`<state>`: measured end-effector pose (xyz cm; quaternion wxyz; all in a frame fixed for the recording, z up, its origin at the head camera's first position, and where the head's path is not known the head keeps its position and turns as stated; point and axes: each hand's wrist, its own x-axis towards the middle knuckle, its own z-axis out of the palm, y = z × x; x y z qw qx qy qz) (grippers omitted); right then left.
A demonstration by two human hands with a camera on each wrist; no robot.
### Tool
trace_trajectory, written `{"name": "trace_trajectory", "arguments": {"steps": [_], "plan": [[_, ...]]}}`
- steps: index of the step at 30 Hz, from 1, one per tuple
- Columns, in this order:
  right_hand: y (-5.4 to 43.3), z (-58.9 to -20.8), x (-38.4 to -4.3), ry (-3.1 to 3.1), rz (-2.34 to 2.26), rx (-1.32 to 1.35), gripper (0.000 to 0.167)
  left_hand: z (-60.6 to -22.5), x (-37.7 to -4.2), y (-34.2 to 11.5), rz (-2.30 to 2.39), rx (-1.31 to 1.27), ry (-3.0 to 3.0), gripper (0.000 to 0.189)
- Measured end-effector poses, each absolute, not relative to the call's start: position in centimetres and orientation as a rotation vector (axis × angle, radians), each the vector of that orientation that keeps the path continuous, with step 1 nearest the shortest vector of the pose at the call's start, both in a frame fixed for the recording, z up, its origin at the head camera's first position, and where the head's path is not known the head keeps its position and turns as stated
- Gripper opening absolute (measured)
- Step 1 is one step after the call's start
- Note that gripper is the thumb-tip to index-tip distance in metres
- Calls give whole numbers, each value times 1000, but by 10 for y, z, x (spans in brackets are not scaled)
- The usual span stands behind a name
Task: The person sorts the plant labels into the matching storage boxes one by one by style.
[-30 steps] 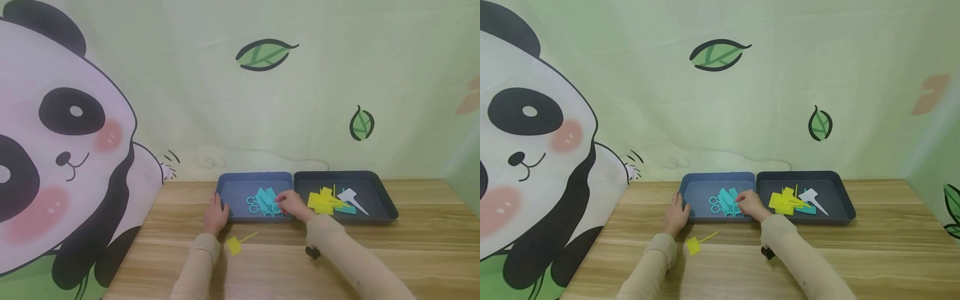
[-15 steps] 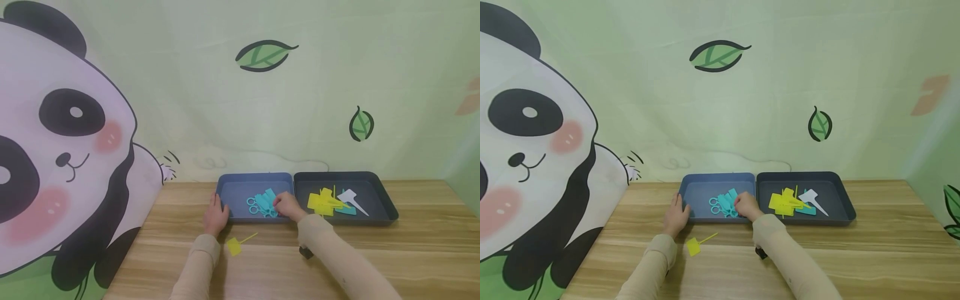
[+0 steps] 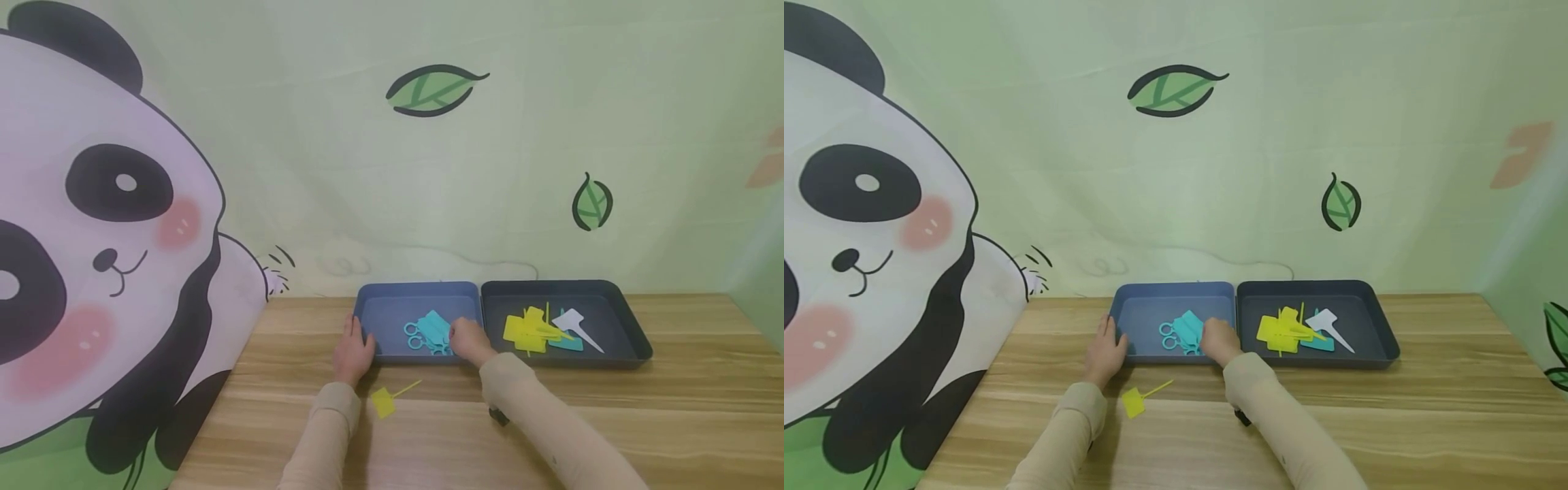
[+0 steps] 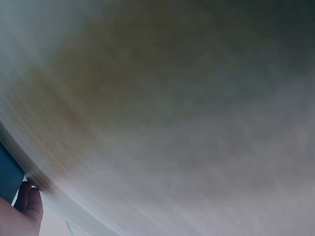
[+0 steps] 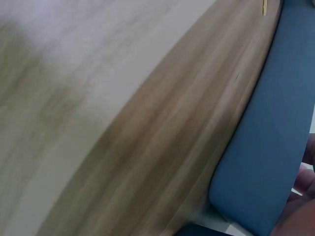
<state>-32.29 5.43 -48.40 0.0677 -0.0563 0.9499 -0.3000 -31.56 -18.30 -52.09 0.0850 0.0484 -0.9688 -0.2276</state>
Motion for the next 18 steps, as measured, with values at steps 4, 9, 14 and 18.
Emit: {"name": "trace_trajectory", "arguments": {"steps": [4, 9, 14, 18], "plan": [[55, -485, -323, 2884, -904, -179, 9, -521, -316, -182, -689, 151, -2899, 59], [55, -485, -322, 2891, -920, -187, 8, -520, -315, -182, -697, 148, -2905, 60], [53, -476, -318, 2896, -939, -237, 9, -519, -315, -182, -702, 163, -2912, 60], [49, -469, -313, 2903, -963, -306, 7, -519, -316, -181, -706, 170, -2914, 60]]}}
